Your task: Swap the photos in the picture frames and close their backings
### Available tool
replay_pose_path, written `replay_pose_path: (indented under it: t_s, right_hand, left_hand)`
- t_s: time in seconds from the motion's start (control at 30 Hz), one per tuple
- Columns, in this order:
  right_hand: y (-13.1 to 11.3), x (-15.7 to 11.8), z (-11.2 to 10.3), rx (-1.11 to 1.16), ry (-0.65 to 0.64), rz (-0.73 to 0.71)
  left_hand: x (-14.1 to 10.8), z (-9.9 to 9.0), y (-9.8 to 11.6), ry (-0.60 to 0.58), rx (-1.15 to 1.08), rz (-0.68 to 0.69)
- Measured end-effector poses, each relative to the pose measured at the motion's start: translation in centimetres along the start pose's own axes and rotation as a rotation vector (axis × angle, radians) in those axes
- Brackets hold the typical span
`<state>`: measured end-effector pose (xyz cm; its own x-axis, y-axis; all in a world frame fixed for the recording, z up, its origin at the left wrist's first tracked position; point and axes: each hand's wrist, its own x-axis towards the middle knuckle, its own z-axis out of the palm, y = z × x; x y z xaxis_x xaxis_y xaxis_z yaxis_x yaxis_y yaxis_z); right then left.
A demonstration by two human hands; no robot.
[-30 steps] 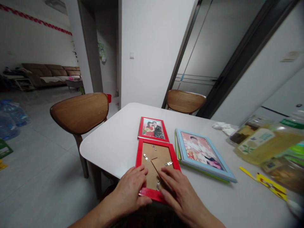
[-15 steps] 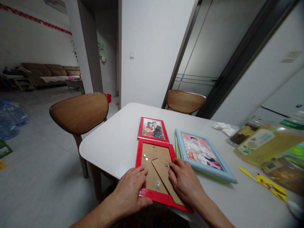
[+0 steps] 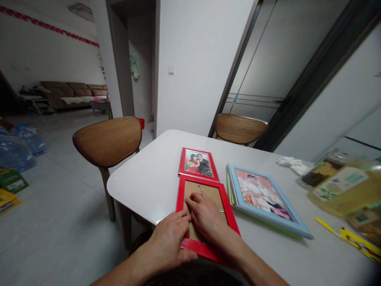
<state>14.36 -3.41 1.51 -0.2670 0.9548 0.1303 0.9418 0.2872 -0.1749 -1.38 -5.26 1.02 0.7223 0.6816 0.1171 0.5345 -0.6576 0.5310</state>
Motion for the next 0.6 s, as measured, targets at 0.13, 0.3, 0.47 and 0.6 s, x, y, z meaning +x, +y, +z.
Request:
replay_pose_path:
  t_s: [0.13, 0.3, 0.47, 0.6]
  right_hand:
    - [0.3, -0.3, 0.0, 0.017, -0.015, -0.049]
    - [0.3, -0.4, -0.2, 0.053, -0.02, -0.051]
    - [1.9, 0.7, -0.4, 0.073, 0.048, 0.074]
    - [4.2, 2.5, -0.3, 0.029, 0.114, 0.29]
  left_hand:
    - [0.1, -0.1, 0.0, 0.009, -0.005, 0.003]
    - [0.1, -0.1, -0.1, 0.01, -0.011, 0.011]
    - [-0.1, -0.1, 0.0, -0.003, -0.023, -0.015]
    - [-0.2, -0.3, 0.2, -0.003, -0.032, -0.022]
